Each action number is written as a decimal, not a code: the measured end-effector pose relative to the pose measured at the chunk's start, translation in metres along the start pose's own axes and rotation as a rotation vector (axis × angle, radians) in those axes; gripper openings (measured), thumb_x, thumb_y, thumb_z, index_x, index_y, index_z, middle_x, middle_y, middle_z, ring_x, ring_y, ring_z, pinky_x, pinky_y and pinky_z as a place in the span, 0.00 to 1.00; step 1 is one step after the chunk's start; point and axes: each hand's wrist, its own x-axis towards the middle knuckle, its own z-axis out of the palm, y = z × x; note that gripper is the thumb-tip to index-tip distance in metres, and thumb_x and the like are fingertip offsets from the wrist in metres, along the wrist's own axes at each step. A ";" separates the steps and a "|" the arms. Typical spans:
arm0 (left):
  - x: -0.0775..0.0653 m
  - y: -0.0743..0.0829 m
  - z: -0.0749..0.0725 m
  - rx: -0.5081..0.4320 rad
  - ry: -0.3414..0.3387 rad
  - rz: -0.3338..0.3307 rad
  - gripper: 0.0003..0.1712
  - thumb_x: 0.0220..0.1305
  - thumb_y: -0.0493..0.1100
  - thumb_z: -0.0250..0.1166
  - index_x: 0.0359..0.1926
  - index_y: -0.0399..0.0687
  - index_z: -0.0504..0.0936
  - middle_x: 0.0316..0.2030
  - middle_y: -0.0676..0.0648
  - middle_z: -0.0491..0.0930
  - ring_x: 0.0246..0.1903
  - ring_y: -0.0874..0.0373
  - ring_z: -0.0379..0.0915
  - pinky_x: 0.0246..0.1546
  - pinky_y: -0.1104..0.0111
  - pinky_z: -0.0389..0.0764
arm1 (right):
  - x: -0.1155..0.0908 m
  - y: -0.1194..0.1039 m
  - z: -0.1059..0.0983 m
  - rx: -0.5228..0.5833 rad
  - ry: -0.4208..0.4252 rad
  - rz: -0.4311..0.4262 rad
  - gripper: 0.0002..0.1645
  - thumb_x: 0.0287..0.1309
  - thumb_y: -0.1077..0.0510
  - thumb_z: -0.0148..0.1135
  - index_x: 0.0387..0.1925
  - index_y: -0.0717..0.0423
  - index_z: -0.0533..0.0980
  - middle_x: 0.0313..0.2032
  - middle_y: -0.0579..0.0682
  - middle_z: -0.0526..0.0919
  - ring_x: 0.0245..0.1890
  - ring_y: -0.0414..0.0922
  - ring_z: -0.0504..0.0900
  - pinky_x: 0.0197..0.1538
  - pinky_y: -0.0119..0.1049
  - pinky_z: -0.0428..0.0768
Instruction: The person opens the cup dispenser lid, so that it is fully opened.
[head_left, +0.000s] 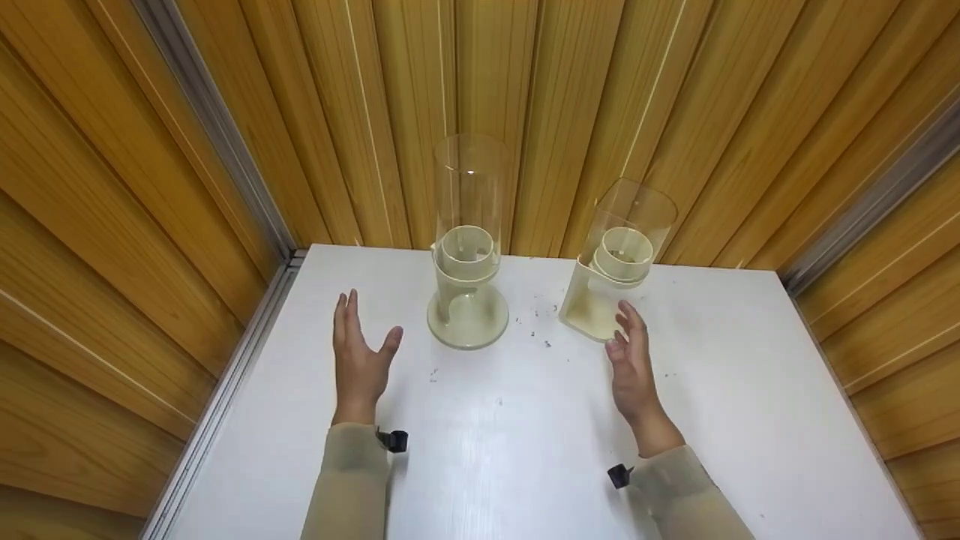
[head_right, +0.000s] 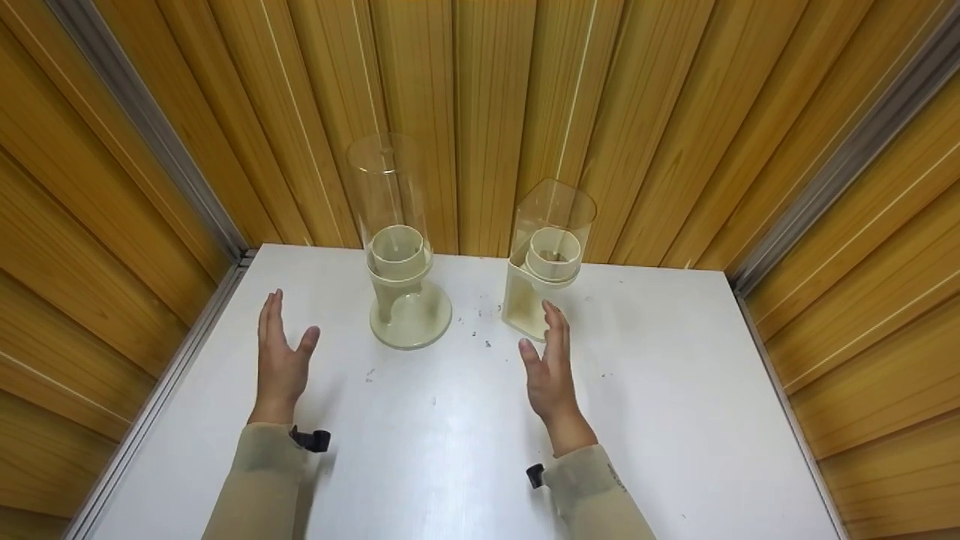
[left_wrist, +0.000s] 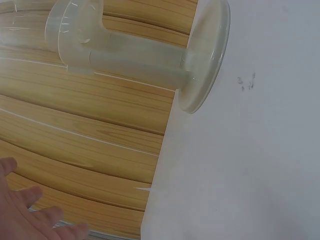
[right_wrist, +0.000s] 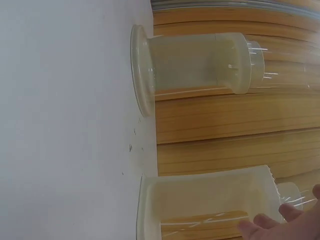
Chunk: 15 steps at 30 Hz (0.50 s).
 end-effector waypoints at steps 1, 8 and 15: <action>0.002 0.001 0.001 -0.003 -0.008 -0.007 0.64 0.69 0.71 0.72 0.94 0.57 0.50 0.93 0.42 0.44 0.92 0.33 0.41 0.86 0.25 0.58 | 0.003 -0.001 0.002 0.026 -0.016 0.013 0.46 0.81 0.49 0.45 0.91 0.55 0.46 0.90 0.58 0.47 0.90 0.63 0.46 0.91 0.73 0.47; 0.011 0.010 0.012 -0.149 -0.115 -0.040 0.60 0.74 0.71 0.68 0.94 0.62 0.48 0.94 0.47 0.43 0.94 0.38 0.38 0.89 0.29 0.54 | 0.026 -0.008 0.013 0.159 -0.093 0.027 0.42 0.81 0.55 0.44 0.89 0.59 0.50 0.88 0.64 0.52 0.87 0.68 0.53 0.88 0.58 0.58; 0.025 0.013 0.030 -0.283 -0.221 -0.063 0.46 0.87 0.68 0.54 0.93 0.62 0.51 0.93 0.48 0.46 0.92 0.42 0.45 0.90 0.41 0.62 | 0.046 -0.019 0.039 0.219 -0.166 0.047 0.43 0.81 0.56 0.48 0.89 0.61 0.50 0.85 0.64 0.57 0.86 0.64 0.59 0.76 0.25 0.72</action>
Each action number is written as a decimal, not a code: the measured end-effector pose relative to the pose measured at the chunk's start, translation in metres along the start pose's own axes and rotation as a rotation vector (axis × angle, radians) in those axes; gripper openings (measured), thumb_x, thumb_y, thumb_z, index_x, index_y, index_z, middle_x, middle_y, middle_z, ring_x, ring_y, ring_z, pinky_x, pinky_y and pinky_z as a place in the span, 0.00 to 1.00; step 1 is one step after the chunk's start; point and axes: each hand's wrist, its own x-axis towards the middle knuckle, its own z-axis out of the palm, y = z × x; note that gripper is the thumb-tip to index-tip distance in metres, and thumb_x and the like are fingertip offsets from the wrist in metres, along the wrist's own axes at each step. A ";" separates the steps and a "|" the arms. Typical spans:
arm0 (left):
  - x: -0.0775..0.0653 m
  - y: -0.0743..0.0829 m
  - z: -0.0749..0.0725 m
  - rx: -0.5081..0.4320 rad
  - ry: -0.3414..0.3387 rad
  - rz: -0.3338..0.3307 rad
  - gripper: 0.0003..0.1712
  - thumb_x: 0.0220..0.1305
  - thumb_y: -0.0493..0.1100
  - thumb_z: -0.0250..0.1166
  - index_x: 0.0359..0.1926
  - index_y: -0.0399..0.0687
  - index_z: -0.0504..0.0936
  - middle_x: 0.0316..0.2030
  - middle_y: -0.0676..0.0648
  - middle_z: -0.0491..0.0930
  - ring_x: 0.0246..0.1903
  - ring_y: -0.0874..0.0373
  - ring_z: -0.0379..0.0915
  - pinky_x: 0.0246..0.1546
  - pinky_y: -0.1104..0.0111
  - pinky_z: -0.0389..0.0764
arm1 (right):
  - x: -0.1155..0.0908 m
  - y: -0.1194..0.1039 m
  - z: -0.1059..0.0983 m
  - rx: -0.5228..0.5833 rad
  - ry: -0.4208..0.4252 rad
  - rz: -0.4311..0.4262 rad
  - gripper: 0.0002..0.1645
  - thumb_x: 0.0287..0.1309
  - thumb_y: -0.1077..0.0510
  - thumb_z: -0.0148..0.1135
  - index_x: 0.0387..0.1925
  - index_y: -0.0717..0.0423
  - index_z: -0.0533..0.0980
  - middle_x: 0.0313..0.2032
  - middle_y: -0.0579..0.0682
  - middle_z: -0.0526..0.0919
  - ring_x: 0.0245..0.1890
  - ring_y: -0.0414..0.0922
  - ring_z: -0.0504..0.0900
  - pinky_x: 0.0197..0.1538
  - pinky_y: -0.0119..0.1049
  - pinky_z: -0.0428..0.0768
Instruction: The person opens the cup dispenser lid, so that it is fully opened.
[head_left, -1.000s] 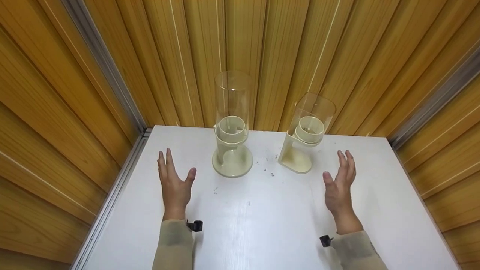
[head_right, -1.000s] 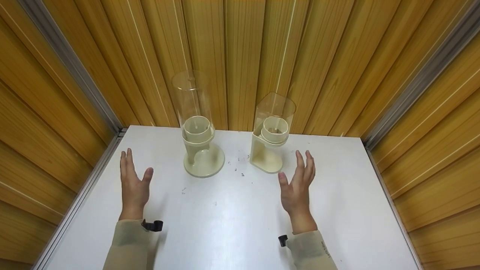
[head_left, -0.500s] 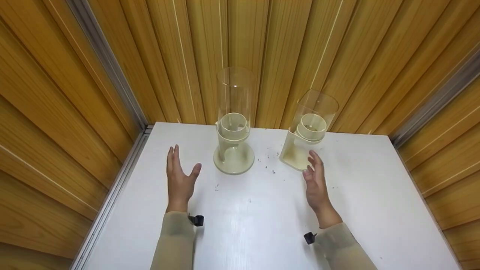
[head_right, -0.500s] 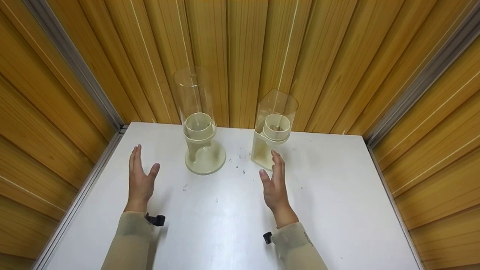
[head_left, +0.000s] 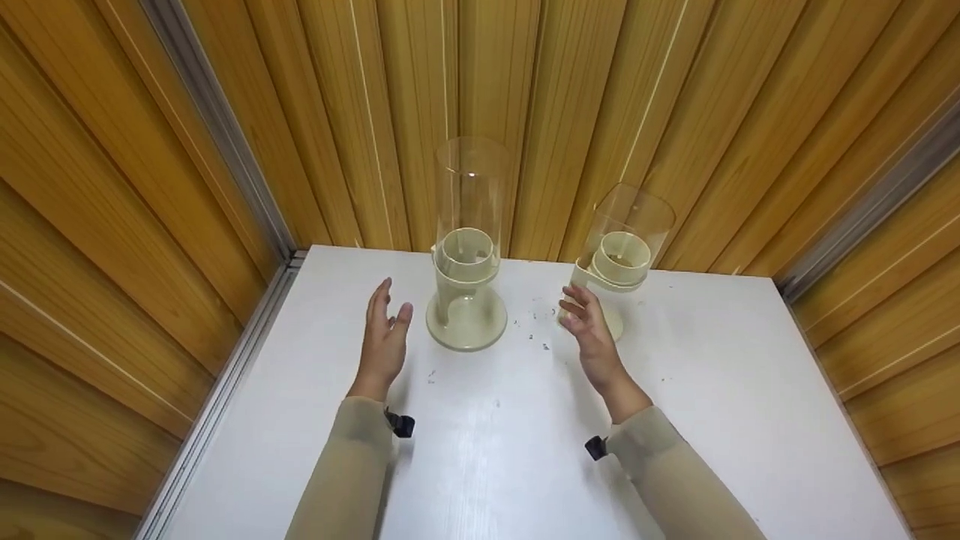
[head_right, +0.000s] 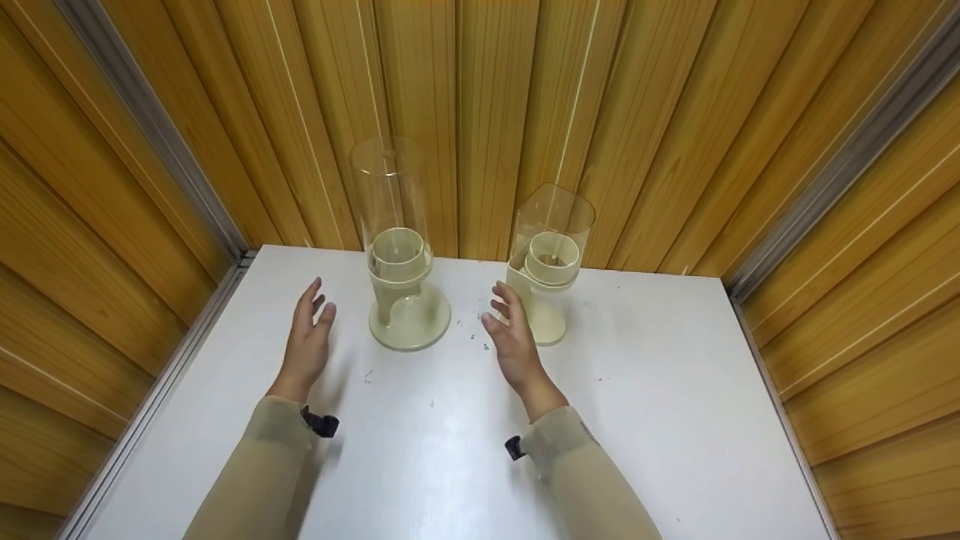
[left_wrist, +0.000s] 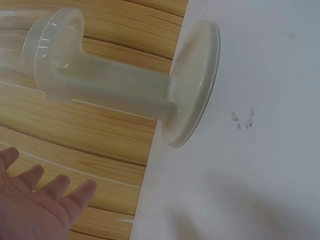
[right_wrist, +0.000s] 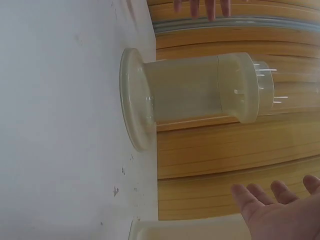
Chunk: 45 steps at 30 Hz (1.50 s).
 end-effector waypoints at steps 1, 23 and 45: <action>0.004 0.001 0.002 -0.006 -0.008 -0.002 0.45 0.87 0.68 0.53 0.93 0.63 0.51 0.93 0.48 0.46 0.92 0.42 0.46 0.90 0.42 0.63 | 0.004 -0.001 0.004 0.005 -0.006 0.003 0.42 0.81 0.56 0.48 0.89 0.61 0.51 0.85 0.63 0.58 0.86 0.63 0.60 0.75 0.25 0.73; 0.065 0.031 0.031 -0.105 -0.170 -0.118 0.46 0.87 0.69 0.46 0.94 0.58 0.49 0.93 0.48 0.48 0.92 0.42 0.49 0.92 0.42 0.58 | 0.109 -0.060 0.060 0.094 -0.043 0.000 0.61 0.73 0.40 0.71 0.90 0.57 0.48 0.86 0.65 0.56 0.90 0.64 0.54 0.93 0.62 0.57; 0.074 0.033 0.053 -0.365 -0.266 -0.129 0.37 0.91 0.54 0.47 0.91 0.48 0.54 0.91 0.39 0.55 0.92 0.42 0.47 0.94 0.43 0.52 | 0.137 -0.067 0.086 0.072 -0.118 0.022 0.93 0.30 0.25 0.88 0.91 0.54 0.49 0.89 0.62 0.60 0.92 0.60 0.57 0.95 0.52 0.54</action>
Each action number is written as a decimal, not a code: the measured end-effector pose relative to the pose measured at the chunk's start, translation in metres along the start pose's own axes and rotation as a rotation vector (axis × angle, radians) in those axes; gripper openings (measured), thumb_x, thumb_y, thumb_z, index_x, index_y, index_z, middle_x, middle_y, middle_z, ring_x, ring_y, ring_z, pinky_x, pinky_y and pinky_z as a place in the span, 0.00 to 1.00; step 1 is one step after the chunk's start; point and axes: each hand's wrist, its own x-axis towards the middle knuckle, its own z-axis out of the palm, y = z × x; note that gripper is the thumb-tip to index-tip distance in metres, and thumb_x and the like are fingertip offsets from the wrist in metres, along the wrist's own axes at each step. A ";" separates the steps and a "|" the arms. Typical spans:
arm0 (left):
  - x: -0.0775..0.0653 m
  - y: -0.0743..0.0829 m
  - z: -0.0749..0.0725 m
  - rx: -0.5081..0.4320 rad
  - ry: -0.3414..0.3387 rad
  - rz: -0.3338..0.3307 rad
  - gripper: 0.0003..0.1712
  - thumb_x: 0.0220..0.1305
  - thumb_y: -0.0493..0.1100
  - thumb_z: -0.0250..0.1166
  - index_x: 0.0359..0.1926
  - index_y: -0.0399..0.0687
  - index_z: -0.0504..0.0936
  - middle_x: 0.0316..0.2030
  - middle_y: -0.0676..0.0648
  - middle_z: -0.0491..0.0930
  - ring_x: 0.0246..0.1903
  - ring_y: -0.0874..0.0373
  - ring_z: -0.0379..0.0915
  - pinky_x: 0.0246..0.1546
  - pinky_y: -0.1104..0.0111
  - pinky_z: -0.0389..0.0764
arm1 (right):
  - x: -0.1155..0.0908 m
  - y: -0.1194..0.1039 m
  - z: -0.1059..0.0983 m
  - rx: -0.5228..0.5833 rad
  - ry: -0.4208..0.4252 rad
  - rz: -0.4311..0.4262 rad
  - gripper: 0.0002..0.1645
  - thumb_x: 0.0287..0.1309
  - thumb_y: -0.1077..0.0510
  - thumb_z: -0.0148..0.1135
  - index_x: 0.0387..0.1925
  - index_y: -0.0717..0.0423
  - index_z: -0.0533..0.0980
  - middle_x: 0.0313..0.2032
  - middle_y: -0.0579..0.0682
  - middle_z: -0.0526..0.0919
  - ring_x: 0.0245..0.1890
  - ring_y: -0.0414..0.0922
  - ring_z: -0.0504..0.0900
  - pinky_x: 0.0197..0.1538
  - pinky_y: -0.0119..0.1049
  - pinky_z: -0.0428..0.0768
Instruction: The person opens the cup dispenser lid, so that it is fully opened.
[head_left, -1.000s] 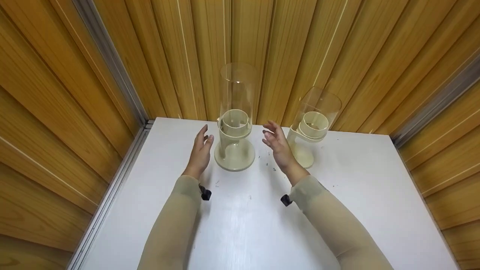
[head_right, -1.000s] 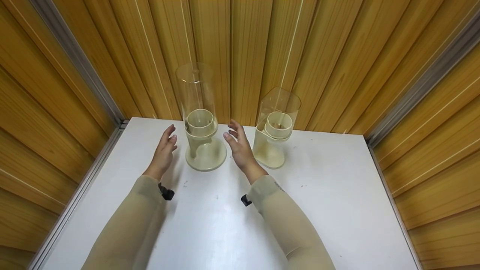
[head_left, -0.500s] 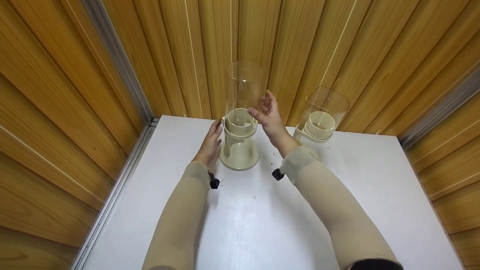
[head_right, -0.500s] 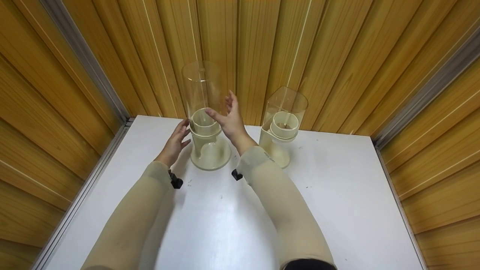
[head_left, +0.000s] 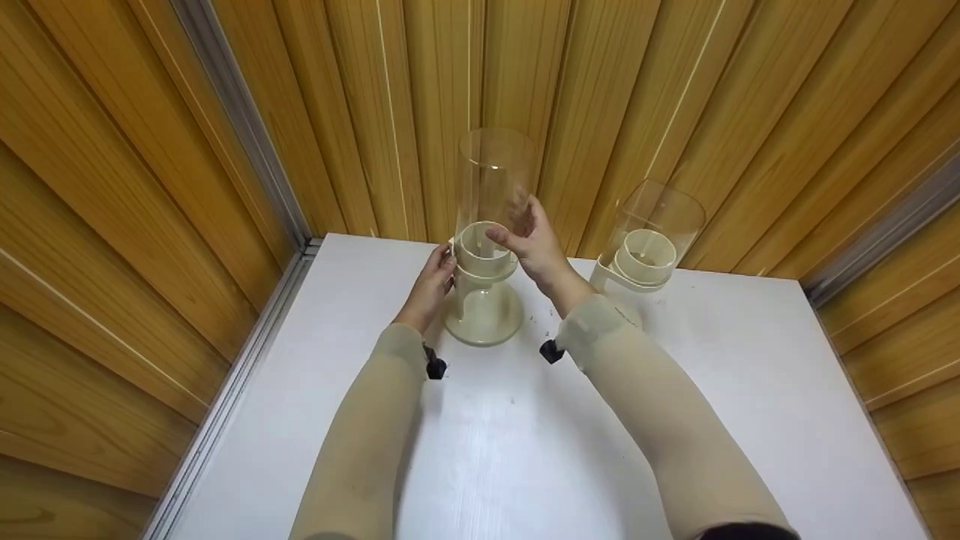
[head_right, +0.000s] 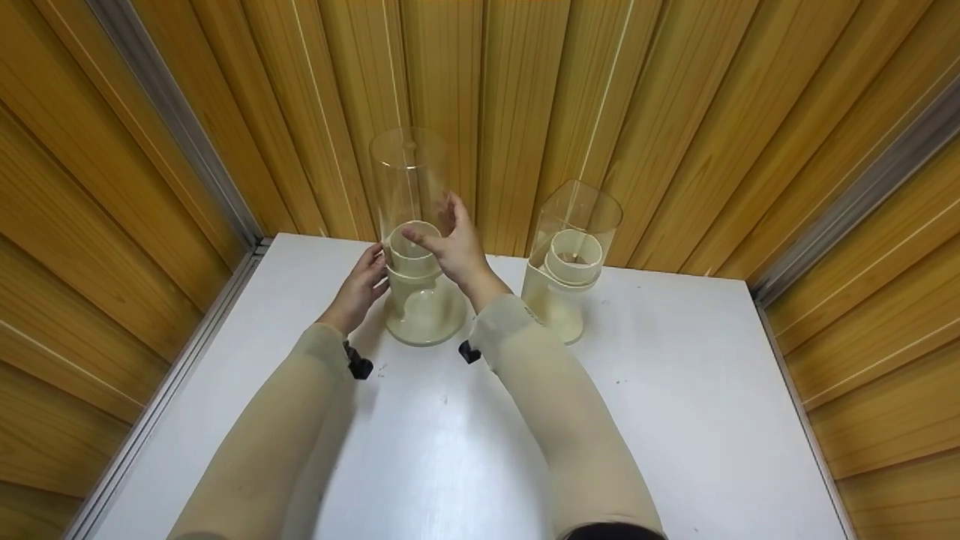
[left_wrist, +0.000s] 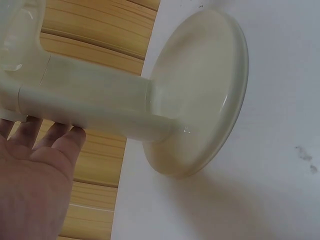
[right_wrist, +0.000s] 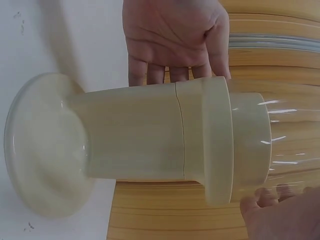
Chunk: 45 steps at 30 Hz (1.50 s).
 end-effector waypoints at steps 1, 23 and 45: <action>0.000 -0.001 0.000 -0.005 0.002 -0.004 0.38 0.91 0.55 0.48 0.91 0.49 0.54 0.91 0.40 0.55 0.92 0.42 0.47 0.94 0.42 0.52 | -0.001 0.000 0.000 -0.002 -0.003 -0.003 0.92 0.32 0.26 0.88 0.91 0.54 0.50 0.89 0.61 0.61 0.91 0.59 0.57 0.95 0.52 0.54; -0.013 -0.005 0.002 -0.089 0.022 -0.101 0.39 0.92 0.58 0.49 0.93 0.59 0.52 0.93 0.46 0.52 0.93 0.45 0.42 0.93 0.41 0.52 | -0.015 0.011 0.002 -0.152 0.003 -0.058 0.76 0.57 0.56 0.90 0.93 0.53 0.48 0.90 0.59 0.60 0.91 0.56 0.58 0.94 0.48 0.57; -0.028 -0.017 0.016 -0.030 0.017 -0.072 0.40 0.92 0.60 0.46 0.94 0.59 0.48 0.94 0.46 0.48 0.94 0.43 0.39 0.92 0.35 0.49 | -0.034 0.028 -0.011 -0.192 0.018 -0.087 0.75 0.59 0.54 0.89 0.93 0.53 0.47 0.89 0.56 0.64 0.90 0.55 0.61 0.94 0.51 0.58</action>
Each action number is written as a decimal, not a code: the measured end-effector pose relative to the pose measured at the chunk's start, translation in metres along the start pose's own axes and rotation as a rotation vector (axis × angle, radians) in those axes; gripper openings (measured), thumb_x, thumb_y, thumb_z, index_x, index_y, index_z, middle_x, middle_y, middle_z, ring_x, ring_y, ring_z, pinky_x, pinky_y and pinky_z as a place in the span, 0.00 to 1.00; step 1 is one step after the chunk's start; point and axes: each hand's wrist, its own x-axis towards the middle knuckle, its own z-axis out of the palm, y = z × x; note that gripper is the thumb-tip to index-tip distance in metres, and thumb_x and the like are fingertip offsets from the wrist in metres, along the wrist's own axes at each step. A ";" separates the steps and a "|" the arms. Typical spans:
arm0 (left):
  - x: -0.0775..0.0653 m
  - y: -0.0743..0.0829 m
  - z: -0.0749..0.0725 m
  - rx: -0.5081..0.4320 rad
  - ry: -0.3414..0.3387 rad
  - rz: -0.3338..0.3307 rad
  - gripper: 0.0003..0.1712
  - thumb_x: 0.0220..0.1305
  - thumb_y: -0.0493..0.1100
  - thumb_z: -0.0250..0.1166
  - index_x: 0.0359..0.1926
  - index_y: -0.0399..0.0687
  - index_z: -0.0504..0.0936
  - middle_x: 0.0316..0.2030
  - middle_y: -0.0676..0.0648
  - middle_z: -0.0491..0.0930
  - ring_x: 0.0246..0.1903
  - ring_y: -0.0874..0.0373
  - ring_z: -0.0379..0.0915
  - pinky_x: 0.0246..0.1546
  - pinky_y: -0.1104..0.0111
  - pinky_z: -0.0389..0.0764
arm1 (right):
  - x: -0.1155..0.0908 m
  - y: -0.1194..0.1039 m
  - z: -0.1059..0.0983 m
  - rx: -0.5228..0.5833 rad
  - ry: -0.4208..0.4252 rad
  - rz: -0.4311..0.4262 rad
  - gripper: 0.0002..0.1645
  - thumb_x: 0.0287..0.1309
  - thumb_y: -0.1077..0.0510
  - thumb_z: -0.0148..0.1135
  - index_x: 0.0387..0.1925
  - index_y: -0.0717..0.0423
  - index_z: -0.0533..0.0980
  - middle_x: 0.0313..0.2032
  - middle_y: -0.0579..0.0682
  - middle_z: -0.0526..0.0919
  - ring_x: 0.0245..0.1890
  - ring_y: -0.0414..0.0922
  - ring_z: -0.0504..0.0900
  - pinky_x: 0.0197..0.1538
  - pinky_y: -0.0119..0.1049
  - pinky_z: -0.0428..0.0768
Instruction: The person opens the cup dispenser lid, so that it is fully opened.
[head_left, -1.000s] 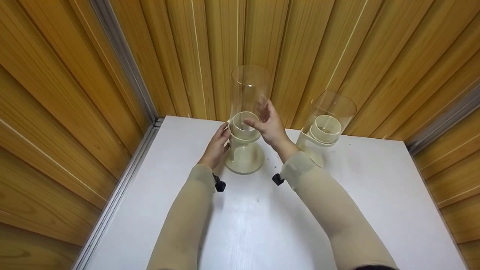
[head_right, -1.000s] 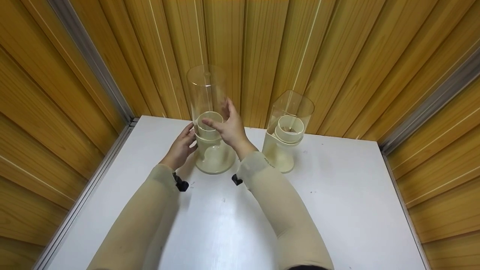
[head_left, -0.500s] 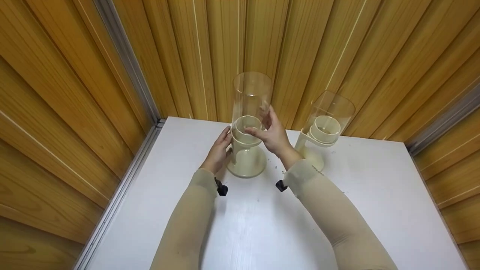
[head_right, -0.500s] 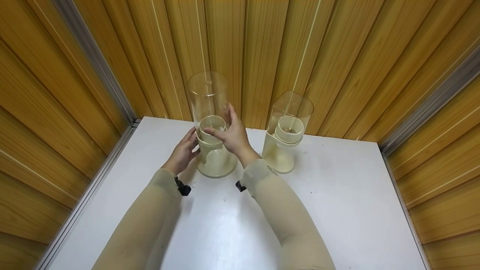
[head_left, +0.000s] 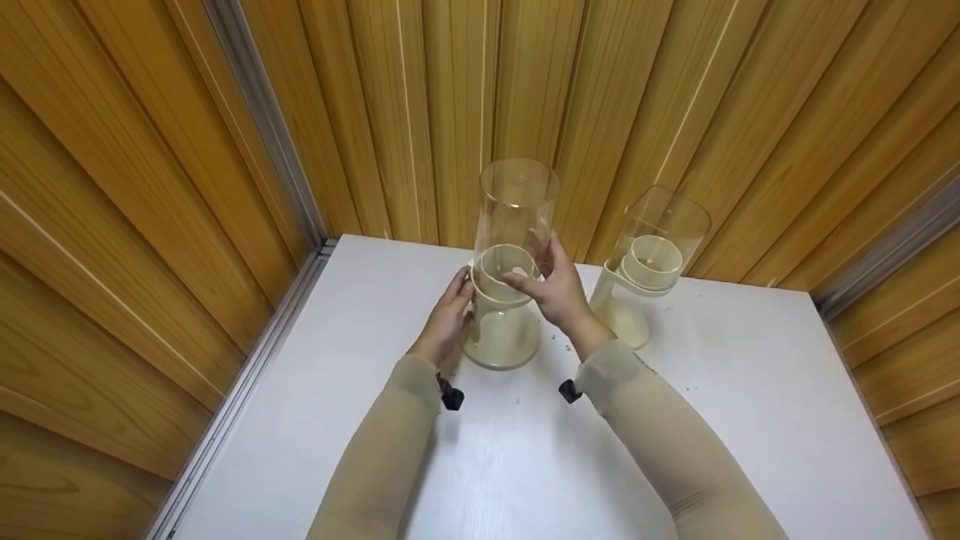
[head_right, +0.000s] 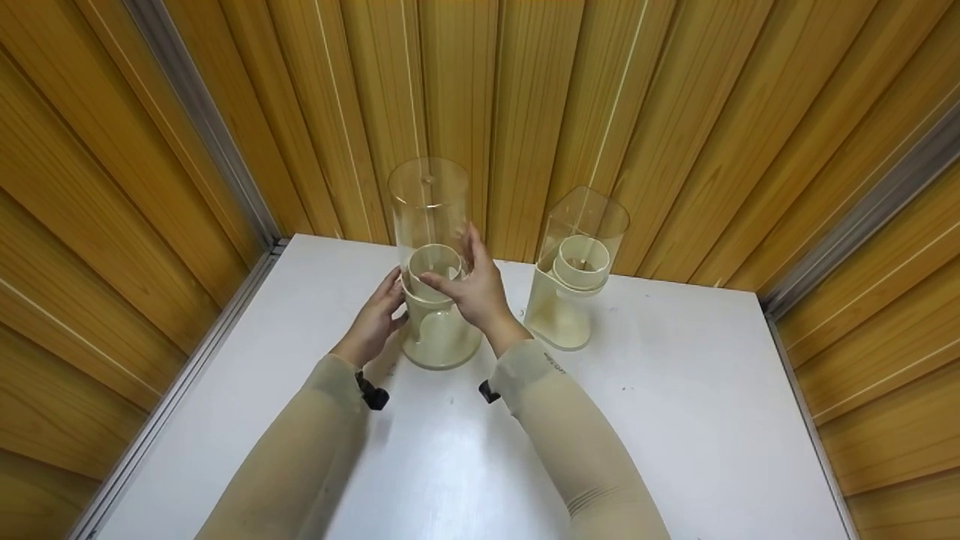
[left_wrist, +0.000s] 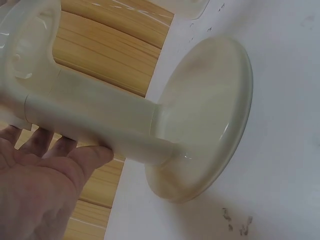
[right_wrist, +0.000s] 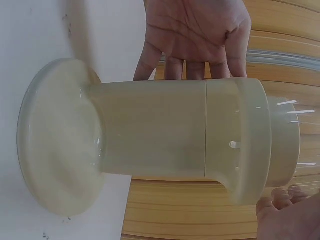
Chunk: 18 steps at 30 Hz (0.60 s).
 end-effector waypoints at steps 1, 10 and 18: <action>-0.001 0.000 0.001 0.007 0.006 0.001 0.40 0.92 0.60 0.46 0.94 0.59 0.48 0.94 0.46 0.47 0.94 0.43 0.39 0.92 0.35 0.49 | -0.001 0.000 0.000 0.003 0.004 -0.002 0.75 0.59 0.55 0.89 0.93 0.53 0.47 0.88 0.56 0.65 0.90 0.55 0.62 0.94 0.51 0.58; -0.020 -0.004 0.013 0.061 0.065 0.024 0.40 0.92 0.61 0.48 0.94 0.57 0.51 0.93 0.47 0.50 0.92 0.40 0.47 0.89 0.34 0.58 | -0.018 0.009 0.001 0.005 0.026 -0.028 0.73 0.61 0.56 0.87 0.92 0.55 0.47 0.88 0.58 0.65 0.90 0.57 0.61 0.95 0.53 0.55; -0.037 -0.011 0.022 0.117 0.097 0.082 0.41 0.92 0.60 0.50 0.93 0.52 0.53 0.91 0.43 0.55 0.91 0.39 0.52 0.88 0.36 0.64 | -0.034 0.011 0.000 -0.022 0.013 -0.039 0.65 0.61 0.58 0.85 0.89 0.52 0.54 0.87 0.58 0.67 0.90 0.58 0.62 0.94 0.61 0.55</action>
